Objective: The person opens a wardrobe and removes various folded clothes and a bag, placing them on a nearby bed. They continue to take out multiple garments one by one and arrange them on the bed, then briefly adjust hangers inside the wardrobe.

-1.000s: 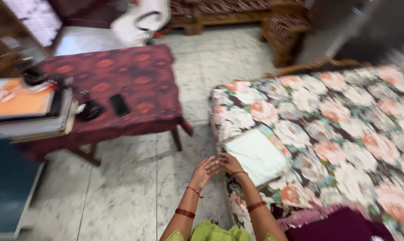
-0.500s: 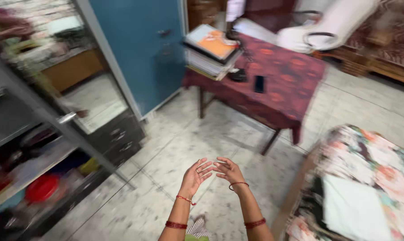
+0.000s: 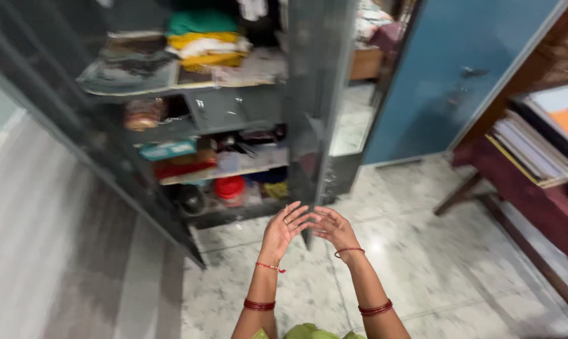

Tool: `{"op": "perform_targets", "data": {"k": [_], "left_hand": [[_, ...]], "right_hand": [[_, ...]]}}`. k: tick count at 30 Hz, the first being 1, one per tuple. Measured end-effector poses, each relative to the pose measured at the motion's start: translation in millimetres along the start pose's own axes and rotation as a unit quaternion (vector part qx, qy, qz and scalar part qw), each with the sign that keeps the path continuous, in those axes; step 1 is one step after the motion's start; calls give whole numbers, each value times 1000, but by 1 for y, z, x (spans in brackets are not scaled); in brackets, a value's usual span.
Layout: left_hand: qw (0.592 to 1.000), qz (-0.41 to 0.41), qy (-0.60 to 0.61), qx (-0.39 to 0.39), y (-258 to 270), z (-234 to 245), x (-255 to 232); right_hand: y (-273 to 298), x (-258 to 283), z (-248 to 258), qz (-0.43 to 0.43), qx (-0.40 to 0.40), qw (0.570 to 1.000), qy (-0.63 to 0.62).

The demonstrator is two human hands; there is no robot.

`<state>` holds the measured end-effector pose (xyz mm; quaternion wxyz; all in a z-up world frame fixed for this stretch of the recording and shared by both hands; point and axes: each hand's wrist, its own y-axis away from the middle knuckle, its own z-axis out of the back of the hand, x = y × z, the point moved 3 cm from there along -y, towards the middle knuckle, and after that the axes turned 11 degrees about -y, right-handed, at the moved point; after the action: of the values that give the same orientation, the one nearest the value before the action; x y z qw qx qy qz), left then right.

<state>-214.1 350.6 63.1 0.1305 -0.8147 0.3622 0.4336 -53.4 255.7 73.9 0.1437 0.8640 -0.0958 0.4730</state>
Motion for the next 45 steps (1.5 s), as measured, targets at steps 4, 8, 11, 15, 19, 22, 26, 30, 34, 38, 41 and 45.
{"op": "perform_targets", "data": {"k": [4,8,11,15,19,22,26,30,34,38,41,45], "left_hand": [[996,-77,-2,-43,-18,94,-74],[990,-103,-13,-99,-37,175,-136],[988,-101,-15,-116,-61,212,-165],[990,-88,-12,-109,-116,248,-215],[985,-142,-27,-95,-174,277,-272],[981,-163,-36,-102,-222,299,-306],[978,-158,-37,-127,-290,325,-353],[979,-178,-44,-90,-363,351,-400],[980,-174,-19,-95,-430,376,-430],[983,-174,-1,-60,-479,388,-442],[988,-146,17,-38,-506,385,-451],[987,-153,38,12,-523,356,-470]], "right_hand": [[-86,-36,-89,-34,88,996,0],[-163,-65,-165,-70,95,992,38],[-214,-88,-196,-72,120,989,50],[-313,-104,-218,-26,182,981,59],[-437,-83,-249,143,268,947,105],[-530,-46,-279,261,199,907,264],[-620,24,-335,442,85,746,490],[-696,81,-391,535,82,655,528],[-763,104,-425,526,101,588,607],[-813,111,-427,467,117,624,616],[-846,138,-417,406,70,715,565],[-832,185,-409,463,35,766,446]]}}
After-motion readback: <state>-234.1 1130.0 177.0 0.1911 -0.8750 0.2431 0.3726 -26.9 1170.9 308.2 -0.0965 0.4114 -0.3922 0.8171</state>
